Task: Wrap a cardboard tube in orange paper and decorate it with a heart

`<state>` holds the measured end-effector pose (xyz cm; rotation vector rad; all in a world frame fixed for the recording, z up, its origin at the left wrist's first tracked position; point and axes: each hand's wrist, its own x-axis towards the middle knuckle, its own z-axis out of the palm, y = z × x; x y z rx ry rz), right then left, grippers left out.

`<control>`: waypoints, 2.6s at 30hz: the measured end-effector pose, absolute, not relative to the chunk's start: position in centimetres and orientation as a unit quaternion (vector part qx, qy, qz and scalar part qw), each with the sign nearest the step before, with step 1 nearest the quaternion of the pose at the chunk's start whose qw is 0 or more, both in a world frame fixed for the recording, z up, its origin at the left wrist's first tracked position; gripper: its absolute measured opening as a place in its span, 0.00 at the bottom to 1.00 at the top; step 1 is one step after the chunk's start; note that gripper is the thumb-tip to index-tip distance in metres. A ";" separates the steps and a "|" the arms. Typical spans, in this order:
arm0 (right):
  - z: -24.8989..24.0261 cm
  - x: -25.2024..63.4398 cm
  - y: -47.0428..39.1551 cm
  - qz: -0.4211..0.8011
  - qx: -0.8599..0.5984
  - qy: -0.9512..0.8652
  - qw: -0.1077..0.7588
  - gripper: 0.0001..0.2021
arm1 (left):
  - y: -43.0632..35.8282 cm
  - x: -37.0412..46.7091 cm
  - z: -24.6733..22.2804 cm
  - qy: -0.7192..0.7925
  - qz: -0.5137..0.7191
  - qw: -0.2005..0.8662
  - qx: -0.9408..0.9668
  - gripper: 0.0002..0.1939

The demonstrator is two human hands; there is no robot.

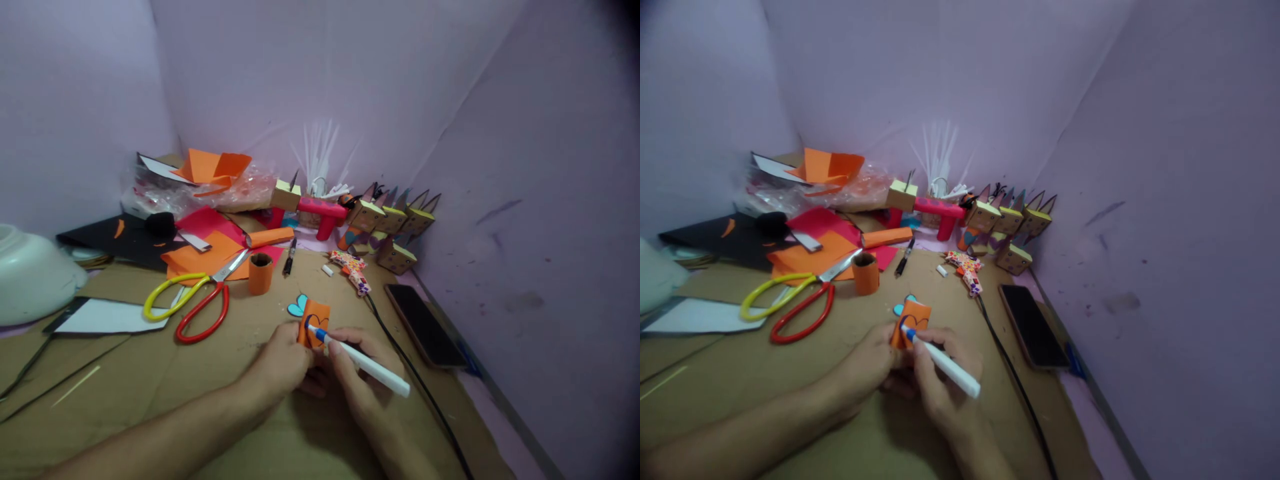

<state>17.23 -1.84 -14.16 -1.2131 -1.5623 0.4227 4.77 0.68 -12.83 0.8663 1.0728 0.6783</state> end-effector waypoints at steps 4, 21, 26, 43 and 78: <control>-14.2 17.2 -1.9 0.202 -0.511 -0.649 0.526 0.04 | 0.8 4.8 -12.8 0.485 0.307 0.720 0.390 0.06; -13.4 16.3 -1.7 0.202 -0.550 -0.569 0.577 0.06 | 1.0 4.7 -12.5 0.485 0.290 0.732 0.381 0.11; -13.5 16.4 -1.6 0.196 -0.547 -0.585 0.566 0.07 | 1.0 4.7 -12.5 0.487 0.289 0.731 0.382 0.10; -13.5 16.1 -2.2 0.235 -0.535 -0.583 0.564 0.07 | 0.8 4.8 -12.4 0.486 0.301 0.728 0.378 0.09; -13.4 16.4 -2.0 0.218 -0.544 -0.581 0.565 0.06 | 0.9 4.7 -12.2 0.493 0.286 0.727 0.383 0.09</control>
